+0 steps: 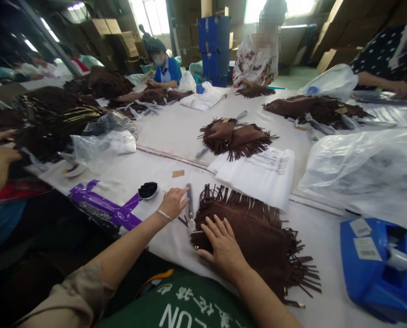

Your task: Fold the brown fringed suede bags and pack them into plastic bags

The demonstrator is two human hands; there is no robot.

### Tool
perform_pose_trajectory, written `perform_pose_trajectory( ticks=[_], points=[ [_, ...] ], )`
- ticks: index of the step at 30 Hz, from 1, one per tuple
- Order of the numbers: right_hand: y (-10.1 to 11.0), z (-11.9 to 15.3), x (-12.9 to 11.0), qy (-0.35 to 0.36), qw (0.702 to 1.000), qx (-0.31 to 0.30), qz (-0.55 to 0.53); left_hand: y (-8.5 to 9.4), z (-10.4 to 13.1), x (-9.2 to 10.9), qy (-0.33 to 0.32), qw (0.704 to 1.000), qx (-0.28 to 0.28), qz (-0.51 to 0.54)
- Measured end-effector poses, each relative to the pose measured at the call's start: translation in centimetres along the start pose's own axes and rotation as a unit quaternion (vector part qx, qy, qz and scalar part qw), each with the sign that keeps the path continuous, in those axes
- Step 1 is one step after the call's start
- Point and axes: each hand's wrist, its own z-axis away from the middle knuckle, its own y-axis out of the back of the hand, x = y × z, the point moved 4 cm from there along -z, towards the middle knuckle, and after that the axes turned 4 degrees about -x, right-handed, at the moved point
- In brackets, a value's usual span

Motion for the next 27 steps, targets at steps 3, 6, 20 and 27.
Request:
perform_pose_trajectory(
  ticks=[3,6,20,27],
  points=[
    [-0.9,0.5,-0.4,-0.013,0.999,-0.036,0.002,-1.0,-2.0,0.7,-0.146,0.984,-0.014,-0.099],
    [-1.4,0.9,-0.5,-0.026,0.999,-0.037,0.009,-0.6,-1.9,-0.3,-0.22,0.956,-0.033,-0.191],
    [0.4,0.6,-0.7,-0.025,0.998,-0.015,0.056,0.9,15.7,-0.3,0.149,0.894,-0.336,0.255],
    [0.4,1.0,-0.6,-0.006,0.997,-0.048,0.055,-7.9,16.7,5.8,0.244,0.748,-0.336,0.517]
  ],
)
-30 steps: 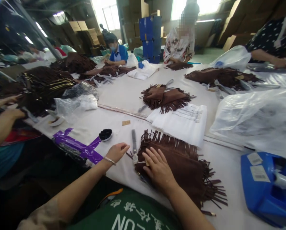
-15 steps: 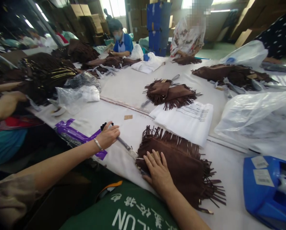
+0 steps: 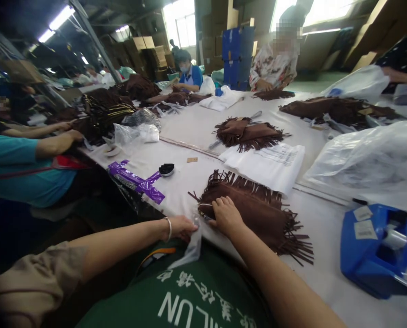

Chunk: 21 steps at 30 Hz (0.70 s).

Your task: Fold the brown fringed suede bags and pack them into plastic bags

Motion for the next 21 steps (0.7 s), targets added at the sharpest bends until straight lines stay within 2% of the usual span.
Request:
perform_pose_trajectory(
  ticks=[4,7,11,15,19,21],
  points=[
    [-0.8,-0.3,0.6,0.026,0.999,-0.03,-0.022,-3.2,-3.3,-0.7,-0.027,0.999,0.022,0.026],
    [-1.2,0.1,0.5,0.019,0.998,-0.042,-0.03,-4.1,-3.9,-1.0,-0.057,0.998,0.034,0.018],
    [-1.6,1.1,-0.4,0.022,0.998,-0.055,-0.035,-3.4,-2.8,-0.5,-0.1,0.995,0.023,-0.008],
    [-2.2,1.7,-1.4,-0.002,0.999,-0.039,-0.03,-2.1,-2.0,0.6,-0.121,0.991,-0.028,-0.04],
    [-2.8,1.6,-2.0,-0.055,0.997,0.048,-0.003,-0.9,-1.9,1.0,-0.145,0.986,-0.037,-0.075],
    [-2.9,1.5,-1.9,-0.057,0.994,0.09,0.024,-0.4,-1.8,0.5,-0.117,0.992,-0.052,-0.007]
  ],
)
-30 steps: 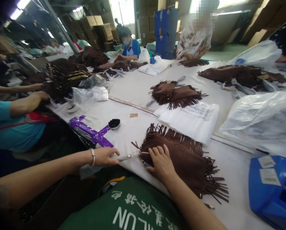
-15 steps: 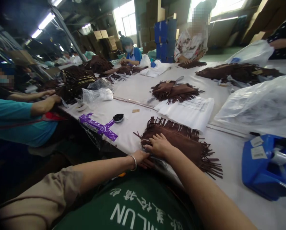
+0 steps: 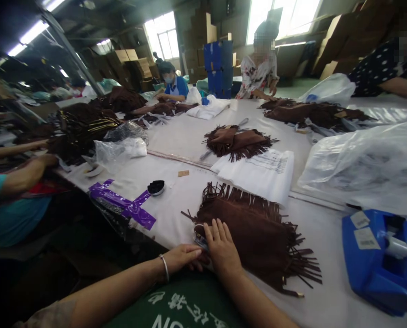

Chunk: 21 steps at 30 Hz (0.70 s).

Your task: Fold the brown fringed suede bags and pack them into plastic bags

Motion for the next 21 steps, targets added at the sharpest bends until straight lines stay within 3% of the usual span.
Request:
perform_pose_trajectory(
  ticks=[3,5,8,12,17,21],
  points=[
    [0.3,-0.2,0.6,0.018,1.0,0.013,0.018,0.4,0.0,-0.3,0.028,0.976,-0.019,0.216],
    [0.9,-0.2,0.9,0.032,0.999,0.012,0.022,0.6,-0.6,0.3,-0.002,0.939,-0.028,0.344],
    [1.4,0.3,0.9,0.058,0.997,-0.005,0.047,1.1,-2.7,1.6,-0.063,0.89,-0.032,0.451],
    [1.4,1.4,0.7,0.079,0.994,-0.026,0.073,1.9,-6.2,2.4,-0.026,0.876,-0.028,0.481],
    [1.5,1.4,0.7,0.089,0.994,-0.027,0.065,3.4,-8.5,3.7,-0.042,0.875,0.017,0.482],
    [1.5,1.0,0.6,0.088,0.995,-0.017,0.036,3.7,-9.0,5.1,-0.05,0.846,-0.031,0.53]
  ],
)
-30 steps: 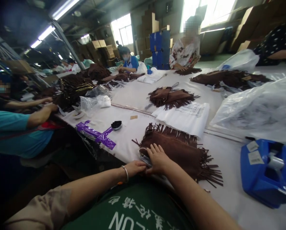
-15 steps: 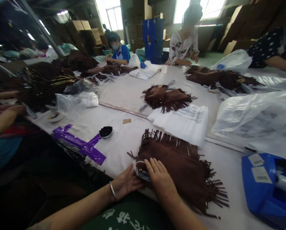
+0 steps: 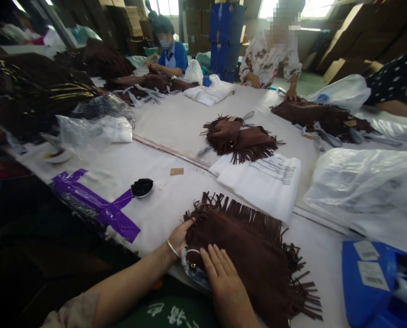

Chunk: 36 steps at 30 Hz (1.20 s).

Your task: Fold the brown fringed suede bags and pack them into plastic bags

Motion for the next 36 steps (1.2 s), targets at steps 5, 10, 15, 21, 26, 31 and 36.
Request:
perform_pose_trajectory(
  ticks=[5,10,15,21,26,31,36],
  points=[
    [-0.5,-0.1,0.0,0.005,0.999,-0.02,-0.045,-0.9,0.2,2.3,-0.155,0.98,0.007,-0.127],
    [-0.9,0.3,0.3,0.043,0.989,-0.074,-0.119,-2.9,1.1,1.6,-0.218,0.71,-0.006,-0.67],
    [-1.6,2.7,2.7,0.023,0.986,-0.061,-0.156,-4.0,1.1,-1.1,-0.147,0.407,-0.044,-0.901],
    [-1.4,11.9,7.4,-0.251,0.939,0.071,-0.225,-5.1,1.1,-3.1,-0.155,0.305,-0.127,-0.931],
    [-0.8,20.6,5.7,-0.53,0.665,0.247,-0.465,-7.3,-0.4,-6.4,-0.158,0.209,-0.235,-0.936],
    [-3.1,22.9,2.5,-0.563,0.38,0.255,-0.688,-8.8,-1.7,-11.2,-0.109,0.15,-0.369,-0.911],
    [-4.0,21.8,2.0,-0.502,0.269,0.185,-0.801,-8.7,-3.1,-14.4,-0.096,0.163,-0.406,-0.894]
  ],
)
